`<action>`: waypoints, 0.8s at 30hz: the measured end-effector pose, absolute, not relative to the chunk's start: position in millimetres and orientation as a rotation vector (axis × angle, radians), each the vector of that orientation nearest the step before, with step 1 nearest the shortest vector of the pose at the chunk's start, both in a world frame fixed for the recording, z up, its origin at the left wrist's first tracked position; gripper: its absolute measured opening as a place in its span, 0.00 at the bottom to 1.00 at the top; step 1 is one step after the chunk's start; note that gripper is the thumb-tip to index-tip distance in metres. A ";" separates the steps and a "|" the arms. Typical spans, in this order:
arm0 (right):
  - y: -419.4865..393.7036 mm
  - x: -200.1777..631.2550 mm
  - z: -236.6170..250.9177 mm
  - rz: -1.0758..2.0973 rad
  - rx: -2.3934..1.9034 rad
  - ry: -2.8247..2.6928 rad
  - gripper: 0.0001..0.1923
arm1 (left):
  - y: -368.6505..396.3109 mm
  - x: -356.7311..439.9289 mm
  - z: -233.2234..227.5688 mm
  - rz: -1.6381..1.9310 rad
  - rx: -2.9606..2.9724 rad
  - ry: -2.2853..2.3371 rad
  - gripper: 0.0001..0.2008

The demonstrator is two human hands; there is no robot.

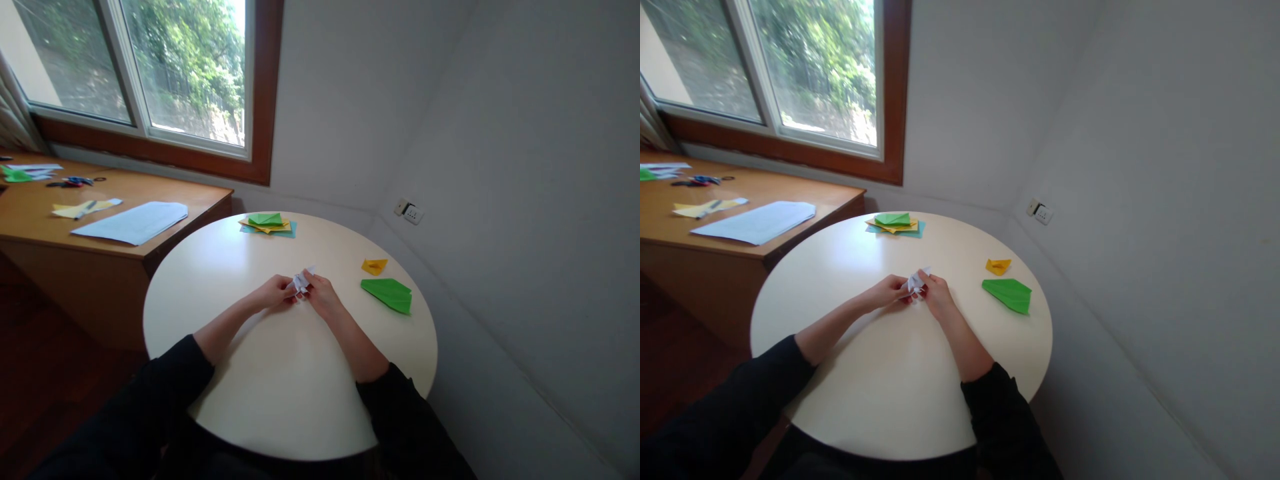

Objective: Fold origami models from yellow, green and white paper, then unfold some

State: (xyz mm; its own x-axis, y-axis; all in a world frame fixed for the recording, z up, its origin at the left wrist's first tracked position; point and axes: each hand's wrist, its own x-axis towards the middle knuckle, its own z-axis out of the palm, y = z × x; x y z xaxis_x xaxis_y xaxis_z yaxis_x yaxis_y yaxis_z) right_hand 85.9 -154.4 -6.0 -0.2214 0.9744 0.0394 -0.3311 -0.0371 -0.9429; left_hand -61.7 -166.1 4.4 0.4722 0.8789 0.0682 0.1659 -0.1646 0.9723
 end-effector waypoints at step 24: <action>-148.3 83.7 -8.1 1.621 -0.859 -0.849 0.07 | -169.4 -70.4 20.6 0.654 1.795 0.882 0.17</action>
State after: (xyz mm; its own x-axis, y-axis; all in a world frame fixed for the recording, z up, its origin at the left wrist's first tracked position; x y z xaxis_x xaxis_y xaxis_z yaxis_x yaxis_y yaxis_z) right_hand 83.7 -148.3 -8.1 -0.1761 0.9781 -0.1106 -0.4658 -0.1818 -0.8660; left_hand -70.4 -169.4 20.6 0.5896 0.8068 0.0392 0.2718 -0.2438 0.9310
